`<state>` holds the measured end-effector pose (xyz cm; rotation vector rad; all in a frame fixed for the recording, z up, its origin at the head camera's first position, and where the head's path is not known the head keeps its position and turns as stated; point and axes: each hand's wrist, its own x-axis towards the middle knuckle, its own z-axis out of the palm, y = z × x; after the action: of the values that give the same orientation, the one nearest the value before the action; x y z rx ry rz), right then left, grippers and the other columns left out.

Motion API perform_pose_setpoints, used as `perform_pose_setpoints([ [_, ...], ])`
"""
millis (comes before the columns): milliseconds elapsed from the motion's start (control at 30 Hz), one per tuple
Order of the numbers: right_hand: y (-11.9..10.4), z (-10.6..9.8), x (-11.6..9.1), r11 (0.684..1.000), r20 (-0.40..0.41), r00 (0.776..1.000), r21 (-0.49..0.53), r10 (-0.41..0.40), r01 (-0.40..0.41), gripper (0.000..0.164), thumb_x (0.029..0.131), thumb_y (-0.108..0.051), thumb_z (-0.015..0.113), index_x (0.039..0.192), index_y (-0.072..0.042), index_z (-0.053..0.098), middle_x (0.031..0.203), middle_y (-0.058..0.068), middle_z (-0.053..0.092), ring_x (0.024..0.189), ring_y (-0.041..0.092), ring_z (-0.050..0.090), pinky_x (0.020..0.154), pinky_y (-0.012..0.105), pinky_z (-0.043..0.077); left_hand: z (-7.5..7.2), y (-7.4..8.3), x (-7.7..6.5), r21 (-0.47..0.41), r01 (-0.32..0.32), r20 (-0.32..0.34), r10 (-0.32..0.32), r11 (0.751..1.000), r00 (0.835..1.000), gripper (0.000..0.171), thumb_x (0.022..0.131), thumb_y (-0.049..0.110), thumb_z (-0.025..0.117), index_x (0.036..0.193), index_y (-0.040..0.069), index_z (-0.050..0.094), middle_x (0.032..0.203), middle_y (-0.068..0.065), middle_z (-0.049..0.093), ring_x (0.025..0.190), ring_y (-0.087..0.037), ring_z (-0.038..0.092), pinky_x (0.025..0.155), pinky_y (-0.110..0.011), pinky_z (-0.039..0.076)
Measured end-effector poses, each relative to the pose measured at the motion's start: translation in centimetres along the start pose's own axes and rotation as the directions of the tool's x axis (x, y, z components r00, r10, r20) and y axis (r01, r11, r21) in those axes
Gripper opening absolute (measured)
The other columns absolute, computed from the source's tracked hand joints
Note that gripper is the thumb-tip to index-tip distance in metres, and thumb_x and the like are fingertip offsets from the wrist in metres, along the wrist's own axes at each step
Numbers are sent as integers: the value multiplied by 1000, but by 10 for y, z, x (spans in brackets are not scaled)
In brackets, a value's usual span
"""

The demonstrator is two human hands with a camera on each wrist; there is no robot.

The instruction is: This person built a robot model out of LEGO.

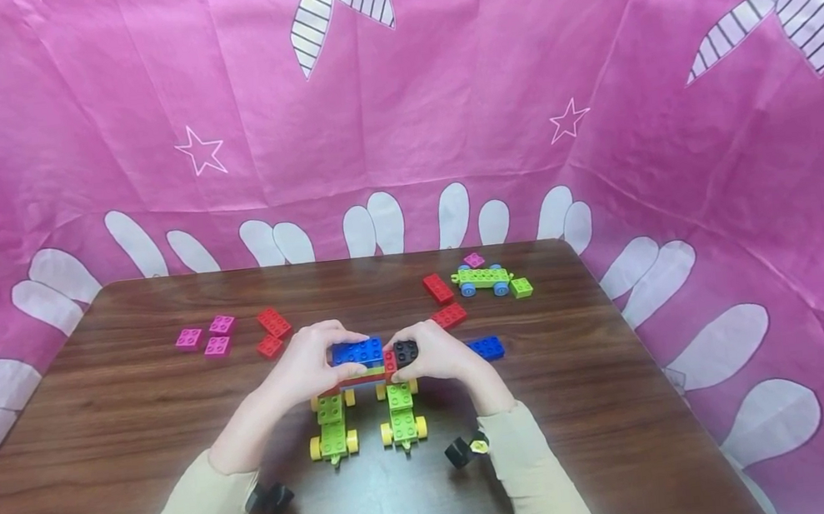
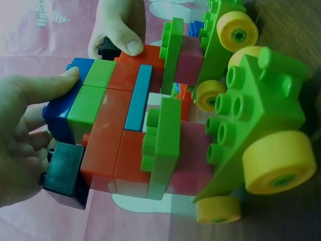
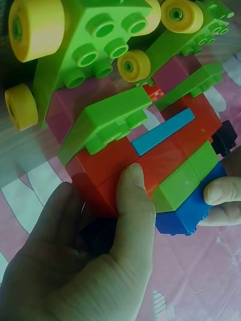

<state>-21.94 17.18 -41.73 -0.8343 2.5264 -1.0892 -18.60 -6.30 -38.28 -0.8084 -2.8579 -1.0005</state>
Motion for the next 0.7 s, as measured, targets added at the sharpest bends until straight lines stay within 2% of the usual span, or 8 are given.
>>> perform_pose_setpoints([
  [433,1,0,0,1000,5,1000,1,-10,10,37,76,-20,82,109,-7,71,96,3,74,80,13,64,71,26,57,-3,3,3,5,32,42,-32,999,999,39,78,26,83,114,14,73,106,-3,69,99,-21,61,86,-38,55],
  [700,2,0,-1,1000,7,1000,21,-11,11,37,75,-19,83,109,-8,71,95,2,74,80,13,65,71,27,57,-1,-4,9,-80,28,118,-19,996,993,45,74,18,84,114,11,64,114,-5,63,105,-23,59,89,-42,56],
])
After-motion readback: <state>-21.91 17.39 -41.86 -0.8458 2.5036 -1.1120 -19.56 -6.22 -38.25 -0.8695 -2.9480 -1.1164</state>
